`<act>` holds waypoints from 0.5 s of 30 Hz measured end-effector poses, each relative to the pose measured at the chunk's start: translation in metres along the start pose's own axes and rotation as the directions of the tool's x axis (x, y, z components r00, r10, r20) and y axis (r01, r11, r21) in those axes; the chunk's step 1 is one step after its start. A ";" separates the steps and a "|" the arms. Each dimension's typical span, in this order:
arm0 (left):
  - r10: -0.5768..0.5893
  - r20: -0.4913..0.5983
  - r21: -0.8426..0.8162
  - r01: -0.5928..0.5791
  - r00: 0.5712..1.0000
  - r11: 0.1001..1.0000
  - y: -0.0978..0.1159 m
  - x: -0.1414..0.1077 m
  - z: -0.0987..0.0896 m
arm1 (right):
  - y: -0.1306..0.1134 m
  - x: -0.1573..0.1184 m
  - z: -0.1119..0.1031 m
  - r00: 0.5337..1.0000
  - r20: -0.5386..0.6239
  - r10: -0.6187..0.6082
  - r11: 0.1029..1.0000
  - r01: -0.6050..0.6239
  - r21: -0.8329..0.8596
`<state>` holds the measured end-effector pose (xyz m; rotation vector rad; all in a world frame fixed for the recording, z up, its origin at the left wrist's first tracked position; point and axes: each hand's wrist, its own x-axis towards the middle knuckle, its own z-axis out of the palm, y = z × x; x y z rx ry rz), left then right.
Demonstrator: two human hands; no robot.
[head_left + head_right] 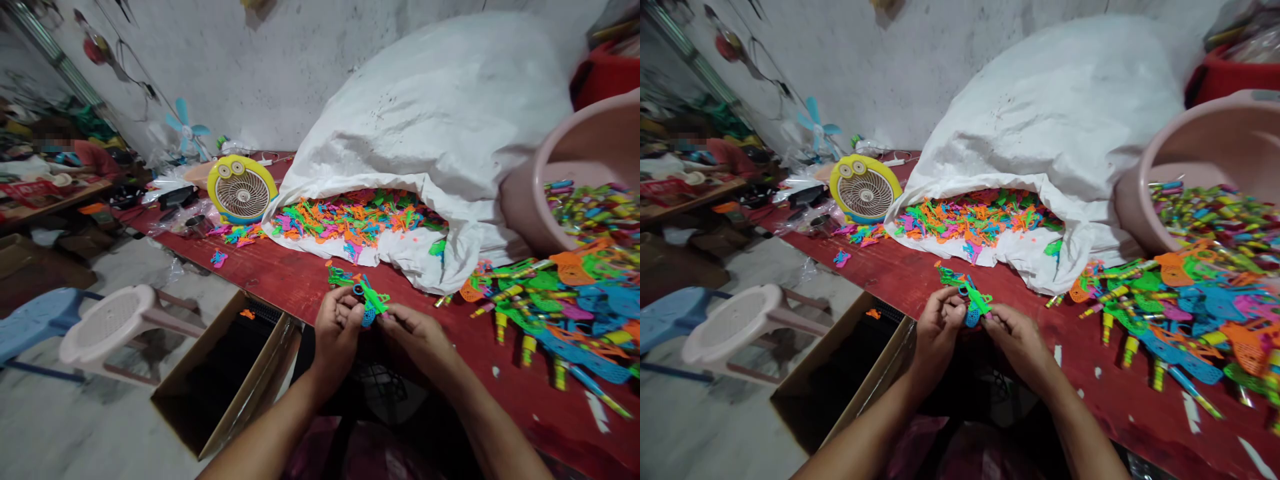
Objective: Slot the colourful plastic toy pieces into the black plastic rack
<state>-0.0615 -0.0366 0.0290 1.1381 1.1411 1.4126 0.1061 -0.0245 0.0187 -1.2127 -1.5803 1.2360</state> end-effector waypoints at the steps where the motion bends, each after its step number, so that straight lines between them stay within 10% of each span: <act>1: 0.020 -0.028 0.007 -0.020 0.999 1.000 0.002 0.004 0.000 | 0.000 -0.001 0.000 1.000 0.007 -0.015 1.000 0.015 -0.016; 7: 0.030 -0.102 0.008 -0.029 0.994 1.000 0.012 0.024 -0.002 | -0.001 -0.004 0.009 0.999 0.040 -0.012 0.997 0.009 0.073; 15: -0.072 -0.128 -0.127 0.056 0.989 0.990 0.007 0.025 -0.001 | -0.006 -0.009 0.029 0.970 -0.225 0.087 0.936 -0.003 0.352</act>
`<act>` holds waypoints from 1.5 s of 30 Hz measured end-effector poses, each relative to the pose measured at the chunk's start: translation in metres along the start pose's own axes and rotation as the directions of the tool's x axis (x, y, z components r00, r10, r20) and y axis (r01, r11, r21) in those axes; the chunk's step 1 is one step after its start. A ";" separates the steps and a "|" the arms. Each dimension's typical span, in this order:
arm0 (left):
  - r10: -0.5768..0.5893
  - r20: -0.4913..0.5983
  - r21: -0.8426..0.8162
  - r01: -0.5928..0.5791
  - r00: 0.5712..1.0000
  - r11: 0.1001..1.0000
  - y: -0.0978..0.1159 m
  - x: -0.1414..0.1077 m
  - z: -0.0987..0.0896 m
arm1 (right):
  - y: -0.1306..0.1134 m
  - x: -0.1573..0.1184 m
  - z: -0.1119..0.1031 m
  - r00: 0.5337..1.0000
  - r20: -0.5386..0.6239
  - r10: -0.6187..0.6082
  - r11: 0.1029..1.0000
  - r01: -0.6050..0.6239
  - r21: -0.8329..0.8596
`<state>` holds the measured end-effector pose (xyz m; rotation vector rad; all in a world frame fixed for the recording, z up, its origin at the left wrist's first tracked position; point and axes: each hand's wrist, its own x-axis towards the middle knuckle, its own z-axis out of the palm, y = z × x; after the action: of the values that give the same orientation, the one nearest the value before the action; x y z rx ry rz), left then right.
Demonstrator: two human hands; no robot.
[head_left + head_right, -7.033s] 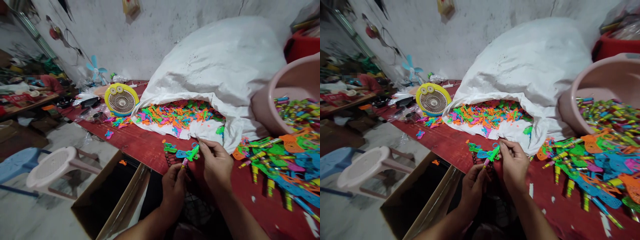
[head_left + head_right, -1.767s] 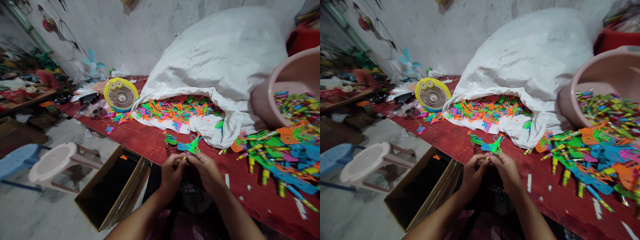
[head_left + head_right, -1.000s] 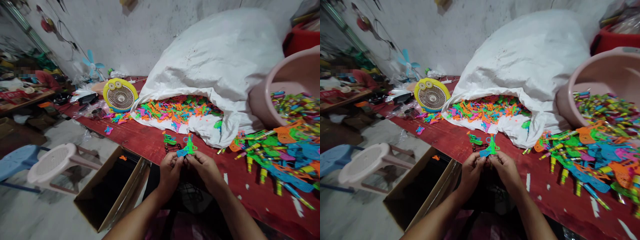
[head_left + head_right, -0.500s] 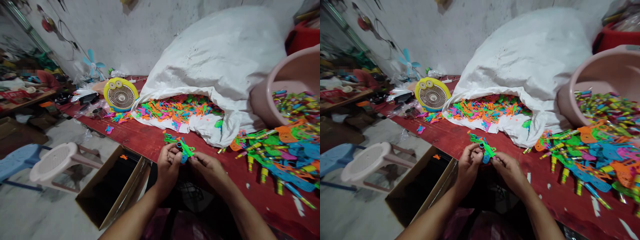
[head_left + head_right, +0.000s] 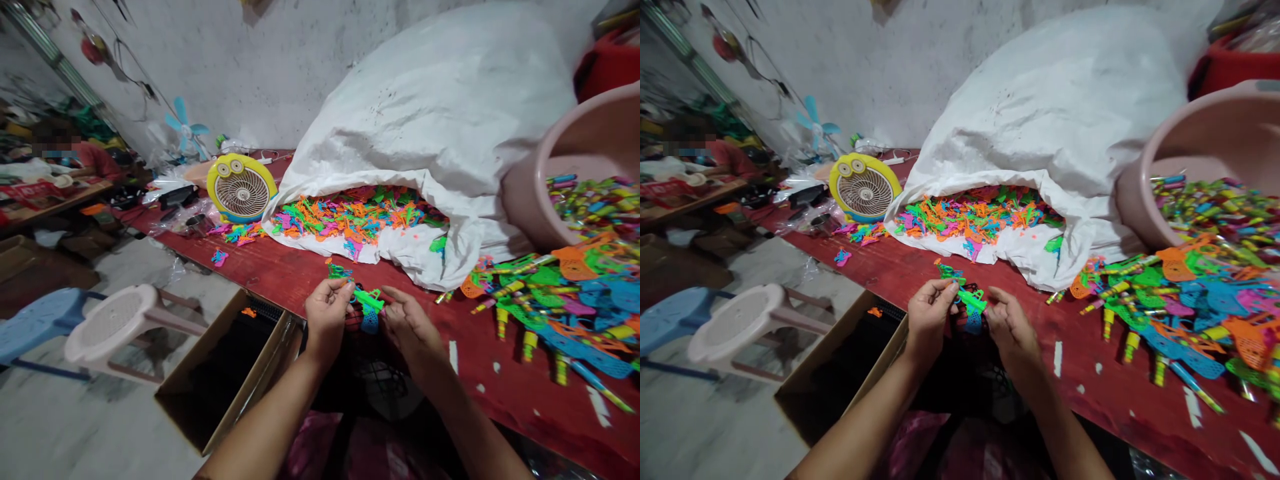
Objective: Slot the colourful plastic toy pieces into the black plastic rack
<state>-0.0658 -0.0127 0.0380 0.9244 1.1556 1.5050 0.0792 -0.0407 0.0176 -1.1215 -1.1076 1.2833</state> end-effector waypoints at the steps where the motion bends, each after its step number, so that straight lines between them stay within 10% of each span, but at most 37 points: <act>1: -0.005 0.005 0.009 0.005 1.000 1.000 0.001 0.000 0.000 | -0.001 -0.001 0.000 1.000 -0.007 -0.005 1.000 0.005 0.006; 15: -0.118 0.163 0.003 0.119 0.980 0.993 0.019 0.009 0.000 | -0.007 -0.005 -0.003 0.997 0.066 0.033 0.999 -0.031 -0.027; 22: -0.179 0.194 -0.035 0.189 0.964 0.981 0.011 -0.019 0.005 | 0.001 -0.004 0.006 0.990 -0.135 0.029 0.992 -0.011 0.129; 31: 0.046 0.352 0.245 -0.139 0.935 0.959 -0.002 -0.050 0.003 | 0.003 -0.017 0.000 0.966 -0.121 -0.230 0.936 0.186 -0.299; 36: -0.086 0.257 0.229 0.025 0.963 0.973 -0.003 -0.046 0.005 | 0.000 -0.023 -0.003 0.965 0.006 -0.263 0.879 0.242 -0.411; 40: -0.173 0.158 0.172 0.145 0.972 0.974 0.003 -0.035 -0.005 | -0.015 -0.014 -0.040 0.939 0.030 -0.341 0.750 0.291 -0.594; 45: 0.024 -0.024 0.188 -0.019 0.999 0.982 0.021 -0.001 -0.047 | -0.048 0.000 -0.150 0.761 -0.143 -0.632 0.362 0.128 -0.923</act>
<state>-0.1151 -0.0250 0.0464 1.0493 1.3273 1.4467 0.2339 -0.0390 0.0459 -1.6527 -1.5595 -0.1425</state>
